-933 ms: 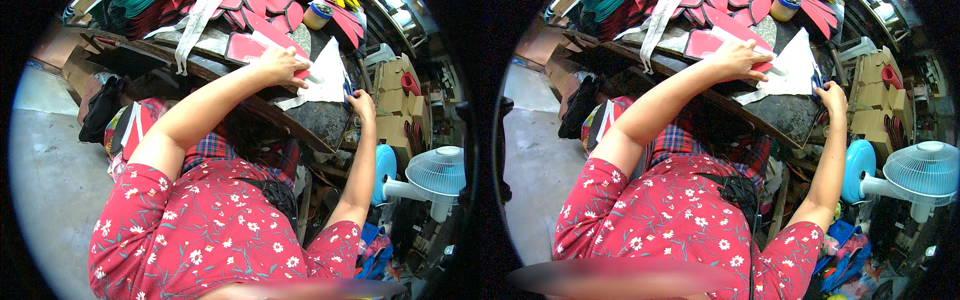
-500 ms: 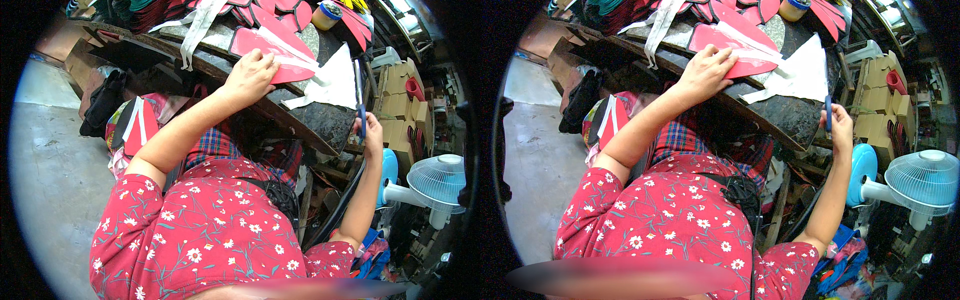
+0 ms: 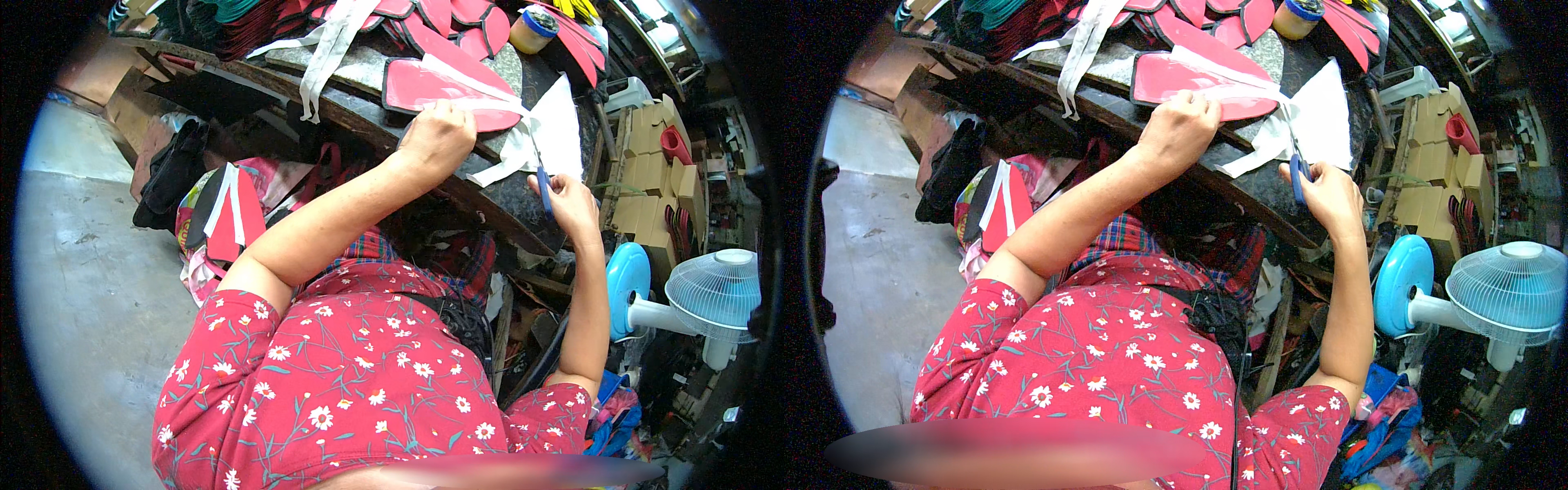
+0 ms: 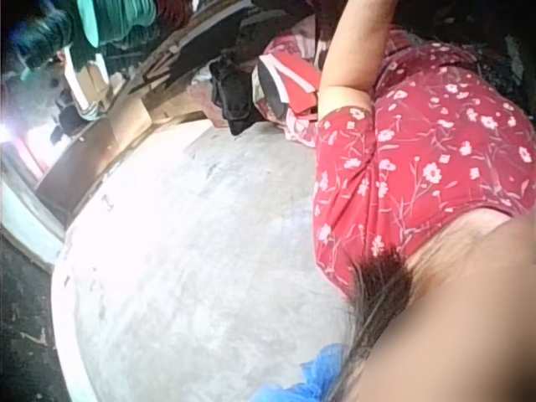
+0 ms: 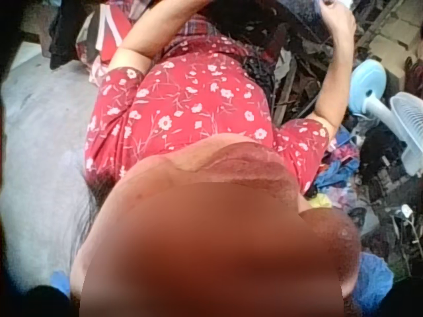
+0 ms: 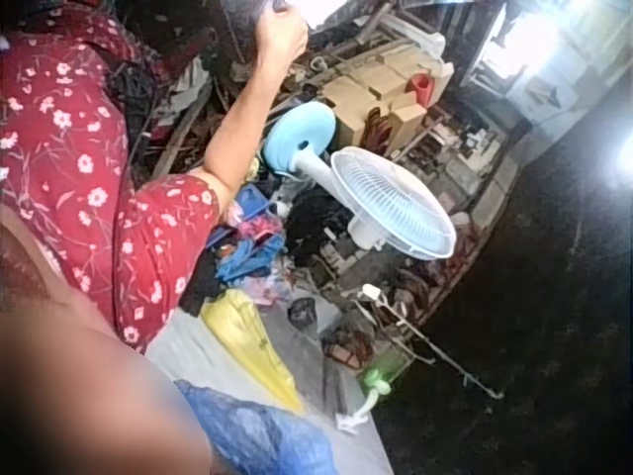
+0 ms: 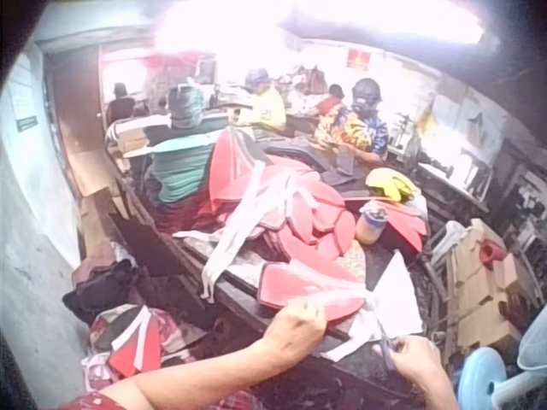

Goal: The person uses scissors to cut white fabric strips and pink foam pieces on a cluttered workbench. They repeatedly position the material, trim edges, and set finished pieces aside.

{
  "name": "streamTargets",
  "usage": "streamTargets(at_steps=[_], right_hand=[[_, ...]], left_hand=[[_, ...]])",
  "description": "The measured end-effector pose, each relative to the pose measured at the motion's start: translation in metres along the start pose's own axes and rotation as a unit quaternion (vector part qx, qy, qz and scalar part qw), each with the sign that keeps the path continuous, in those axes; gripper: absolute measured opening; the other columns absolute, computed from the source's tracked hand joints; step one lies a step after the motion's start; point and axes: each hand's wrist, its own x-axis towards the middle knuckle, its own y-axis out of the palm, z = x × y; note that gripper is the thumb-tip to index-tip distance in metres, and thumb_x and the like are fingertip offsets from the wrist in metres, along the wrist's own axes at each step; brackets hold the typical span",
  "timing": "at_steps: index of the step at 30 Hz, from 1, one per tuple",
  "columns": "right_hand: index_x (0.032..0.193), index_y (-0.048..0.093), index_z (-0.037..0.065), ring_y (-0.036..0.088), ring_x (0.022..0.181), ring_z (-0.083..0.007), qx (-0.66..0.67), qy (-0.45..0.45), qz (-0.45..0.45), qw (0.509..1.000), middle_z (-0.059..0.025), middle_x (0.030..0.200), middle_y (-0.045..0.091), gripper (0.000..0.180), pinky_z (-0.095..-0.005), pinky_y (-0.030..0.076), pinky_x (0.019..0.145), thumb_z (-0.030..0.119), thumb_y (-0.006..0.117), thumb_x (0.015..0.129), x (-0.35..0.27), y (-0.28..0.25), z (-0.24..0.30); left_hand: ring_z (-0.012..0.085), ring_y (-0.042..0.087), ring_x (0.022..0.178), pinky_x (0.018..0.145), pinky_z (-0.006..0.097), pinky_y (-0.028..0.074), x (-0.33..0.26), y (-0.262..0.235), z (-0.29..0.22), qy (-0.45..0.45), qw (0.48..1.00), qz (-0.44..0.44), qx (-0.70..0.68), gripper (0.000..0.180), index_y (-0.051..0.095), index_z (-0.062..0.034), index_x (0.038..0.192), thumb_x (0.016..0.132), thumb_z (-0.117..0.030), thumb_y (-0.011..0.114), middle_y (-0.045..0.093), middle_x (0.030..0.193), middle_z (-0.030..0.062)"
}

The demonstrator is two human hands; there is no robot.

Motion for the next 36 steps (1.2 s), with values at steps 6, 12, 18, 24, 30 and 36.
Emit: streamTargets(at_steps=[6,12,18,24,30,36], right_hand=[[0.082,0.068,0.002,0.064,0.060,-0.0178,0.047,-0.026,-0.032,0.998,-0.0085,0.063,0.065,0.057,-0.0341,0.049,0.059,0.059,0.072,0.081,0.016,0.022,-0.006],[0.081,0.063,0.005,0.057,0.043,-0.0119,0.299,-0.044,0.033,0.953,-0.0041,0.054,0.060,0.047,-0.0240,0.040,0.041,0.050,0.068,0.090,0.022,0.042,-0.014],[0.080,0.063,0.008,0.060,0.045,-0.0107,0.361,-0.001,0.080,0.929,-0.0025,0.056,0.062,0.042,-0.0235,0.040,0.041,0.047,0.068,0.091,0.016,0.035,-0.003],[0.079,0.062,0.006,0.059,0.044,-0.0120,0.397,-0.010,0.072,0.915,-0.0038,0.056,0.061,0.043,-0.0252,0.043,0.042,0.047,0.069,0.091,0.020,0.041,0.002],[0.081,0.061,0.005,0.058,0.042,-0.0124,0.458,-0.024,0.044,0.888,-0.0047,0.056,0.060,0.044,-0.0244,0.045,0.041,0.048,0.069,0.091,0.026,0.050,-0.004],[0.084,0.066,0.007,0.065,0.052,-0.0161,0.422,0.018,-0.018,0.906,-0.0059,0.061,0.065,0.048,-0.0266,0.047,0.046,0.055,0.072,0.085,0.057,0.028,-0.015]], left_hand=[[0.0277,0.066,0.079,0.070,0.037,0.056,0.001,-0.002,0.001,0.004,1.000,-0.002,-0.015,0.014,0.063,-0.0016,0.088,0.077,-0.009,0.060,0.065,0.082,0.0144],[0.0277,0.066,0.080,0.070,0.036,0.056,0.000,0.000,0.000,0.009,1.000,-0.003,0.004,0.015,0.063,-0.0007,0.088,0.077,-0.010,0.060,0.065,0.083,0.0154],[0.0271,0.065,0.082,0.070,0.036,0.055,-0.001,0.001,-0.001,0.022,0.999,-0.002,0.027,0.017,0.064,0.0007,0.089,0.077,-0.011,0.060,0.065,0.084,0.0149],[0.0257,0.065,0.084,0.073,0.034,0.055,-0.001,0.001,-0.004,0.021,0.999,0.013,0.046,0.020,0.063,0.0010,0.094,0.079,-0.012,0.059,0.065,0.086,0.0138],[0.0256,0.064,0.084,0.074,0.034,0.054,-0.002,0.003,-0.006,0.018,0.998,0.014,0.051,0.023,0.063,0.0033,0.096,0.079,-0.012,0.059,0.065,0.086,0.0140],[0.0266,0.063,0.088,0.075,0.034,0.054,-0.007,-0.004,-0.004,0.038,0.997,0.003,0.060,0.029,0.063,0.0038,0.103,0.080,-0.014,0.058,0.064,0.092,0.0166]])
